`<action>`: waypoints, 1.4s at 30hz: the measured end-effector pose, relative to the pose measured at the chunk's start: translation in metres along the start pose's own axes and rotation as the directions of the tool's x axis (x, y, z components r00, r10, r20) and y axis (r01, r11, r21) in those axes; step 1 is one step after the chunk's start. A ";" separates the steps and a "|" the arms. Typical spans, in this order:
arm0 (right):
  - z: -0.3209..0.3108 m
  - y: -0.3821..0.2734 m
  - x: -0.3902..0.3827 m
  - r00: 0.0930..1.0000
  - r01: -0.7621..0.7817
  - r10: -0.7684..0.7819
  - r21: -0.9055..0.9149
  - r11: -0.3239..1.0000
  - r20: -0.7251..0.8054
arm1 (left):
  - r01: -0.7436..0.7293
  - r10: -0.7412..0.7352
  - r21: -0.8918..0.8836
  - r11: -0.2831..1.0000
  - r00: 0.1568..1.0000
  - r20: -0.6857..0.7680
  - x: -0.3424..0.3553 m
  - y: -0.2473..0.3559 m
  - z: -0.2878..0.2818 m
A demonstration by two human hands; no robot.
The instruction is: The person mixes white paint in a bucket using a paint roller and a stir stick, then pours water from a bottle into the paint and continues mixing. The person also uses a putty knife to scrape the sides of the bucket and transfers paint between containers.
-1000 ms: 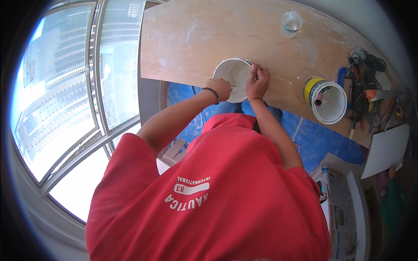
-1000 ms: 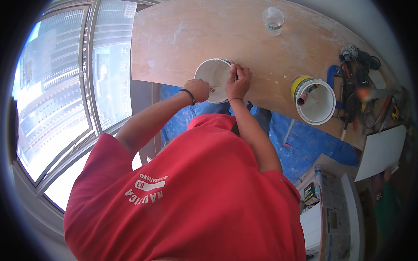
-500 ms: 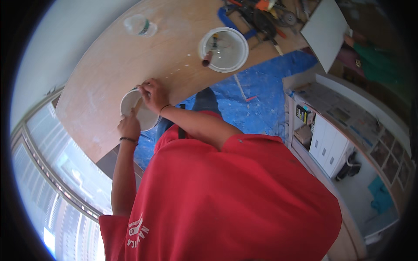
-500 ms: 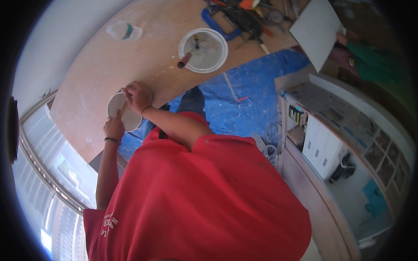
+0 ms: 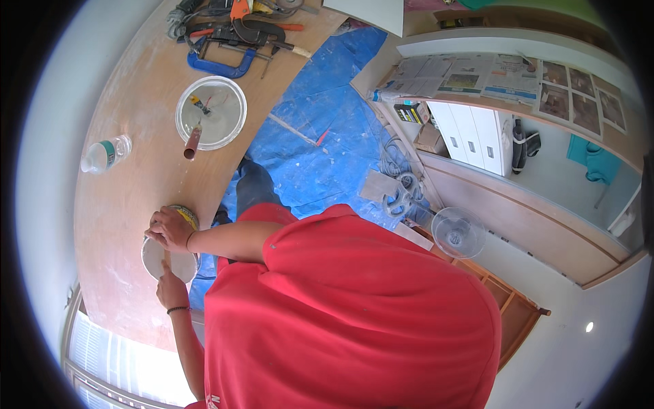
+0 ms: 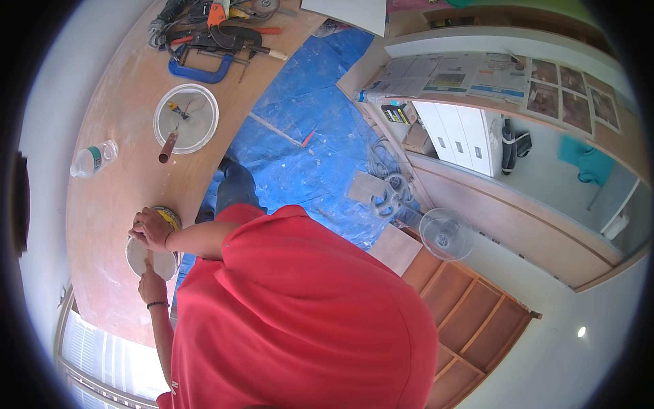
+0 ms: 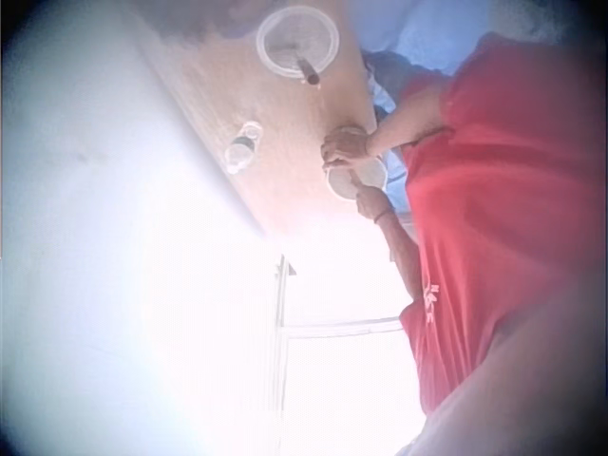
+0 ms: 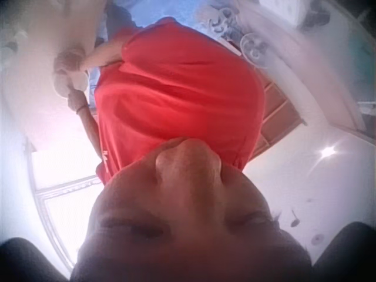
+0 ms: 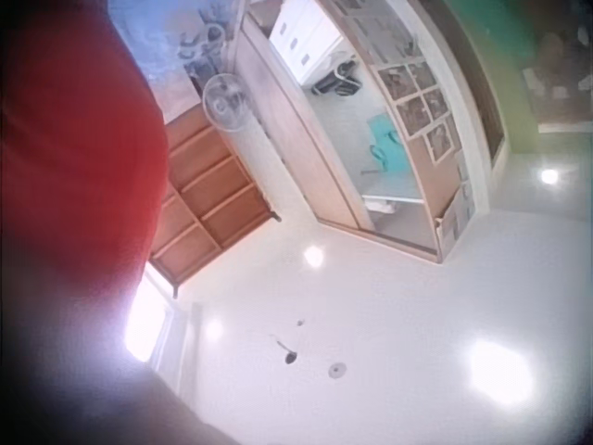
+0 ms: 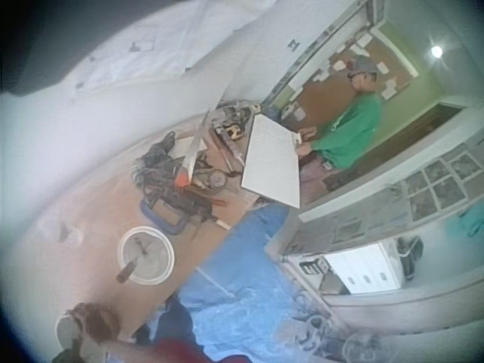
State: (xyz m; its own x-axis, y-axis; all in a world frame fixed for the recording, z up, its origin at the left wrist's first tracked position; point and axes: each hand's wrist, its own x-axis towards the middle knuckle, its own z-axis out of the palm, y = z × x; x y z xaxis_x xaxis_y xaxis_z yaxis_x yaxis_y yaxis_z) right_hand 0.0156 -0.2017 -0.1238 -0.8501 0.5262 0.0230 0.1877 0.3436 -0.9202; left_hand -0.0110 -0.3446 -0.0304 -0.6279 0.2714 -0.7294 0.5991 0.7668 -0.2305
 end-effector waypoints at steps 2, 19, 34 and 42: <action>0.002 0.004 0.001 1.000 0.008 -0.008 0.011 1.000 -0.022 | -0.125 0.125 -0.002 0.992 0.991 0.045 -0.014 -0.009 -0.016; -0.004 -0.008 0.004 0.993 0.061 -0.060 -0.007 0.998 0.102 | 0.012 -0.015 -0.155 0.988 1.000 -0.013 -0.054 -0.011 -0.040; 0.000 -0.005 0.004 0.988 0.071 -0.069 -0.011 0.997 0.137 | -0.018 0.032 0.090 0.996 0.988 -0.148 0.001 0.011 -0.066; 0.003 -0.002 0.003 0.993 0.084 -0.078 -0.059 0.995 0.088 | 0.096 -0.095 0.122 0.988 0.995 -0.012 0.006 0.022 -0.007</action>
State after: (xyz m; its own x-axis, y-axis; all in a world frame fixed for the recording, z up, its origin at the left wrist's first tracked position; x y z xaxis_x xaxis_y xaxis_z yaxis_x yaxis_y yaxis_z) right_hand 0.0113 -0.2034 -0.1228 -0.9022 0.4271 0.0604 0.1447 0.4315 -0.8904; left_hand -0.0049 -0.3226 -0.0353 -0.6878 0.2038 -0.6967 0.5921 0.7128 -0.3760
